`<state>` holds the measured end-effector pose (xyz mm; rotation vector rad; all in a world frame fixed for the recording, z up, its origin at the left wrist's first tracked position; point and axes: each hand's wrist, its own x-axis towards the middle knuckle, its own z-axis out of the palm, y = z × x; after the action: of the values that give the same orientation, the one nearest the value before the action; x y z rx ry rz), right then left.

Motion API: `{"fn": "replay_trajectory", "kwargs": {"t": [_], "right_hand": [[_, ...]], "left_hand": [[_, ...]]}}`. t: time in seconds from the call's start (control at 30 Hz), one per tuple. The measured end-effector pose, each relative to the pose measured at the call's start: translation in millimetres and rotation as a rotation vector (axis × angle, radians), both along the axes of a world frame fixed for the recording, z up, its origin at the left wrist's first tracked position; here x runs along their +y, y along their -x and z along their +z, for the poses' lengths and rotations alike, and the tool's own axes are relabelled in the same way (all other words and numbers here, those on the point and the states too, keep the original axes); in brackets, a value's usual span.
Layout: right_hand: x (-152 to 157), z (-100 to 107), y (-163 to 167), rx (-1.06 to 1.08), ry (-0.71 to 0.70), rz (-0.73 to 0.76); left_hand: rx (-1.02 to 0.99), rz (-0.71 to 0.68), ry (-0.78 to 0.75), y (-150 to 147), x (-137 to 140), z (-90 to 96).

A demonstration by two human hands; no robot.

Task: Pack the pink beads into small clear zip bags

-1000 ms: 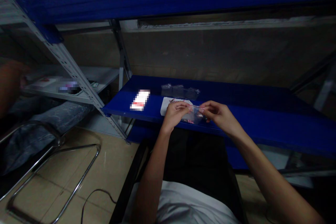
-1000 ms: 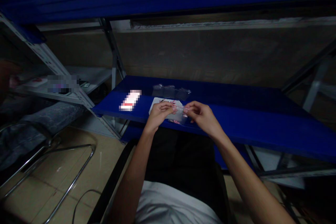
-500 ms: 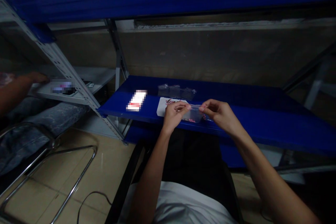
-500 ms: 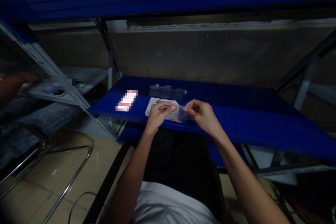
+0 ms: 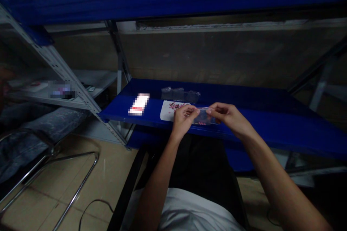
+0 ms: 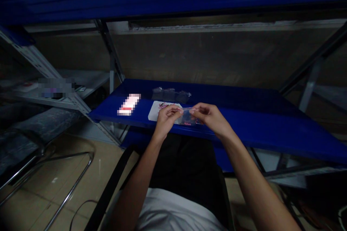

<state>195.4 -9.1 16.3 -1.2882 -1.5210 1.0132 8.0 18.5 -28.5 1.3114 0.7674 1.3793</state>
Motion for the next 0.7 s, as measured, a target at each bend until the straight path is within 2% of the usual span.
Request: {"fn": "replay_trajectory", "kwargs": {"t": [0.17,0.4,0.6,0.7], "right_hand": [[-2.9,3.4,0.9,-0.008,-0.040,0.010],[-3.1,1.5,4.8,-0.038,-0.029,0.044],[-0.6,-0.8,11.0,-0.020,0.012,0.076],[1.0,-3.9,12.2,-0.048,-0.013,0.073]], "left_hand": [[0.002,-0.050,-0.011,0.3,0.5,0.1],[0.027,-0.037,-0.005,-1.0,1.6,-1.6],[0.185,0.074,-0.111,0.4,-2.6,2.3],[0.238,0.099,-0.141,1.5,-4.9,5.8]]}}
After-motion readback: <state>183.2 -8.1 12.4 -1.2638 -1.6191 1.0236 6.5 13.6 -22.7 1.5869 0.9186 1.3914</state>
